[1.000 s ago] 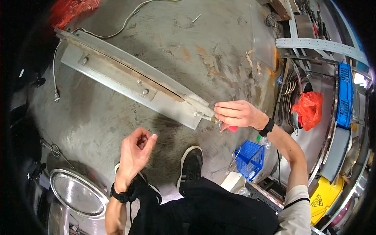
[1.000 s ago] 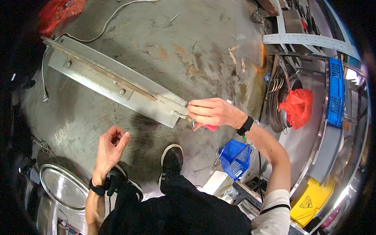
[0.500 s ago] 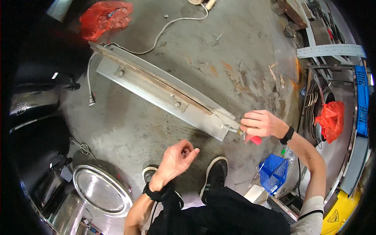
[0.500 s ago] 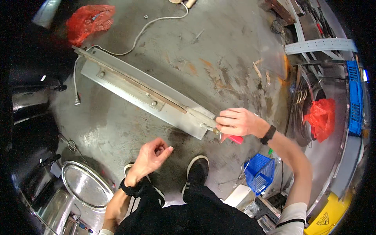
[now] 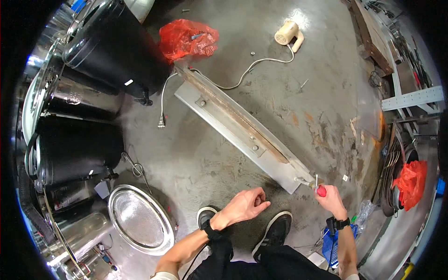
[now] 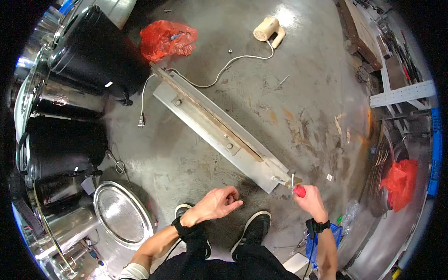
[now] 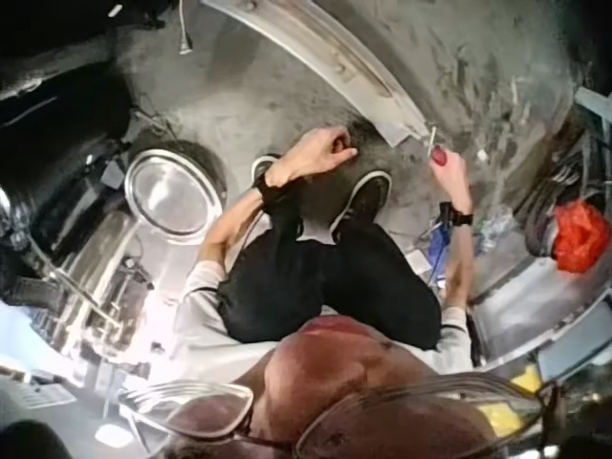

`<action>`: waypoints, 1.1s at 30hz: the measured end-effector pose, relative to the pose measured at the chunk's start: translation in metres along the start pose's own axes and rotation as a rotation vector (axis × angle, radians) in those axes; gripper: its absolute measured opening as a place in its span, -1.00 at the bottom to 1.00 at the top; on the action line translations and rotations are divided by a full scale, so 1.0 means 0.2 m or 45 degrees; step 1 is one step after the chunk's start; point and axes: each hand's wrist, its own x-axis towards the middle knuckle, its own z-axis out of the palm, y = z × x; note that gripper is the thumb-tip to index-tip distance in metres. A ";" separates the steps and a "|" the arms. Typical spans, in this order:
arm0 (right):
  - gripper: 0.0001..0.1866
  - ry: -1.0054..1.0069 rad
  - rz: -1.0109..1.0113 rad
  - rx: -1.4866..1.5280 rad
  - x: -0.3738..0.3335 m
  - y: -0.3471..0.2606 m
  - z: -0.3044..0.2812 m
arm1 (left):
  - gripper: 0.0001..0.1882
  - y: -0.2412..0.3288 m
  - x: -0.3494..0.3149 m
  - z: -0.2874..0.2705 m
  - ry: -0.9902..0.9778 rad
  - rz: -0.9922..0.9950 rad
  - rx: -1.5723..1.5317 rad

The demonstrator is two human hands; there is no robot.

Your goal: The person picks up a metal cutter, moves a blue basket, and uses the cutter to slice a plastic lid. They then set the lid aside, pick up a metal clamp, and move the cutter to a different area of the floor.

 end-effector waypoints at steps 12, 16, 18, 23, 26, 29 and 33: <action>-0.62 -0.250 0.092 0.050 -0.27 -0.22 -0.07 | -0.51 -0.01 -0.19 -0.05 0.000 -0.190 0.164; -0.61 -0.296 0.140 0.044 -0.29 -0.28 -0.10 | -0.38 -0.12 -0.23 -0.06 0.069 -0.369 0.006; -0.58 -0.329 0.080 0.055 -0.33 -0.26 -0.11 | -0.27 -0.13 -0.21 -0.07 0.161 -0.485 -0.136; -0.54 -0.751 0.312 0.364 -0.35 -0.34 -0.15 | -0.14 -0.31 -0.09 0.01 0.168 -0.151 -0.620; -0.61 -0.504 0.142 0.378 -0.43 -0.32 -0.09 | -0.17 -0.19 -0.03 0.01 0.170 -0.130 -0.808; -0.65 -0.480 0.092 0.340 -0.53 -0.38 -0.19 | -0.27 -0.14 -0.06 0.02 0.132 -0.174 -0.892; -0.68 -0.389 0.141 0.397 -0.75 -0.10 -0.16 | -0.30 -0.11 -0.05 0.19 -0.044 -0.139 -0.869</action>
